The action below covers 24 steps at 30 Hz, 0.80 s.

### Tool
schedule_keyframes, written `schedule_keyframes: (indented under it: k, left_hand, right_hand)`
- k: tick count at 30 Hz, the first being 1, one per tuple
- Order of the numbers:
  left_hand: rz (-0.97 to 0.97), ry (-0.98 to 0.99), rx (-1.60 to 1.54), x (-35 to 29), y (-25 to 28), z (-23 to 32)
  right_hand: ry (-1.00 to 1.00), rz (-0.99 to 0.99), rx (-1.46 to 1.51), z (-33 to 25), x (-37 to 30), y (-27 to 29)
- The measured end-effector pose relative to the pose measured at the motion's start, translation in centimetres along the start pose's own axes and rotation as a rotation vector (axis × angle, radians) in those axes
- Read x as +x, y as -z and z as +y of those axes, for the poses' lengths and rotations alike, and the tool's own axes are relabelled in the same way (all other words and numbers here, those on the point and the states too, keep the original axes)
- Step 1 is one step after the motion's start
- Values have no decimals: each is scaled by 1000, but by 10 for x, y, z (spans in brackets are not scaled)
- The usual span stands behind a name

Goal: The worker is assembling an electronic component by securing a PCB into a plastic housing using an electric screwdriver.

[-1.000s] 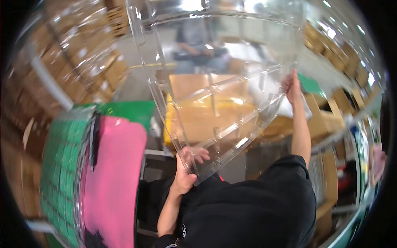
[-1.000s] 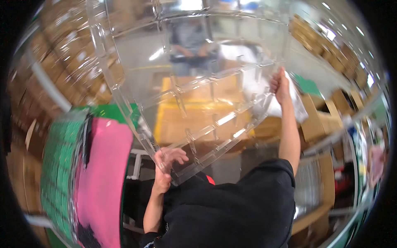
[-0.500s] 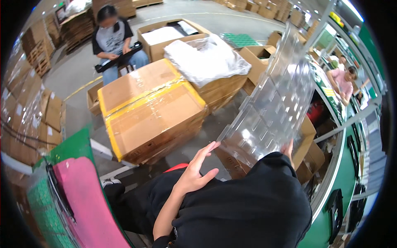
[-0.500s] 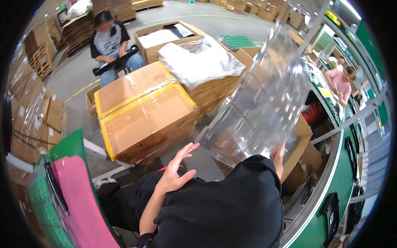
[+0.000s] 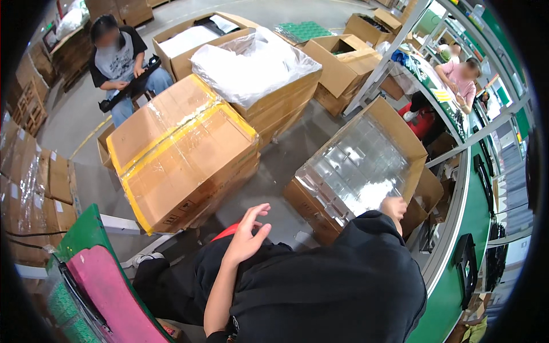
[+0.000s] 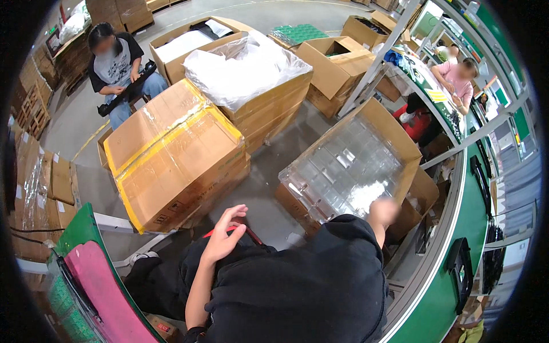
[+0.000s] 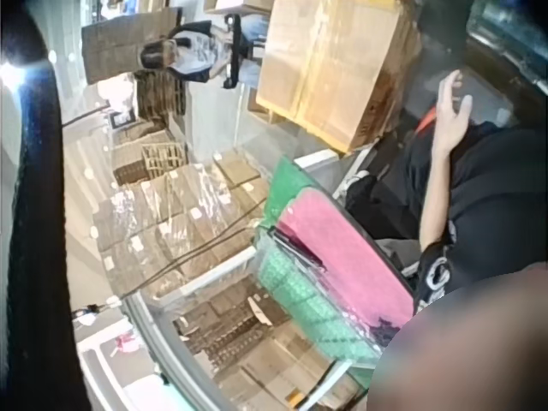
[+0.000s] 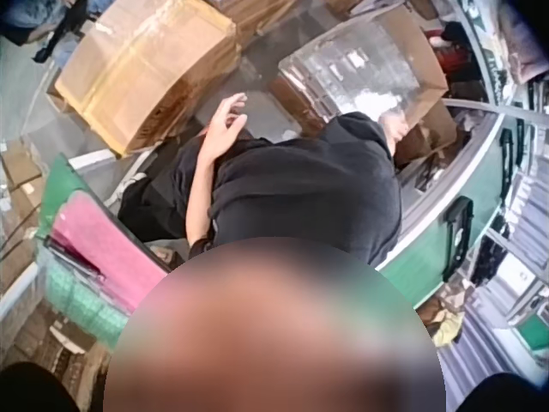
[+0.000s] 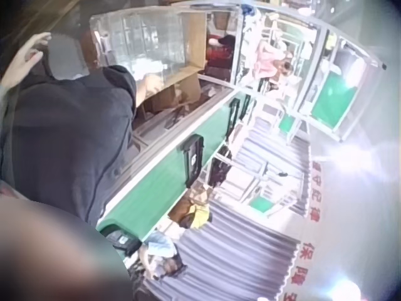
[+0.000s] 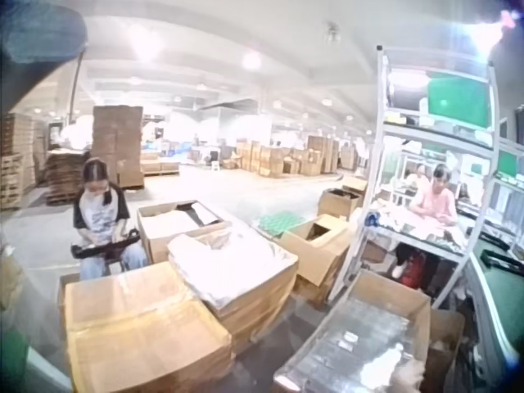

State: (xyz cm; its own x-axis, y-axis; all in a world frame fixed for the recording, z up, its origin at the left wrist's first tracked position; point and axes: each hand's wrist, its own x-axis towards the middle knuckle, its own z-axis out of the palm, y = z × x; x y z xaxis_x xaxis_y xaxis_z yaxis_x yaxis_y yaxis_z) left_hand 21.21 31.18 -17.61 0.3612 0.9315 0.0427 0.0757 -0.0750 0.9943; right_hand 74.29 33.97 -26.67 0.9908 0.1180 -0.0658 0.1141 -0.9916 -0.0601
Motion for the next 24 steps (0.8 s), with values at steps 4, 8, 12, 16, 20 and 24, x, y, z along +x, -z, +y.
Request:
schedule_keyframes:
  k: [4,8,12,16,20,24]
  left_hand:
    - [54,65,-151,12,-3,-18]
    - [115,123,-189,7,9,-39]
    - [201,127,-330,10,19,-63]
    - [286,263,-449,-1,30,-86]
    - [284,355,-521,-1,32,-100]
    - [238,389,-538,5,37,-97]
  right_hand:
    - [224,-374,-16,-95,-25,-72]
    - [445,-329,-107,-133,-46,-124]
    - [706,-362,-48,-186,12,-144]
    - [934,-477,-230,-211,-20,-157]
    - [1011,-516,-439,-231,-41,-138]
    - [920,-589,-596,-261,-53,-109]
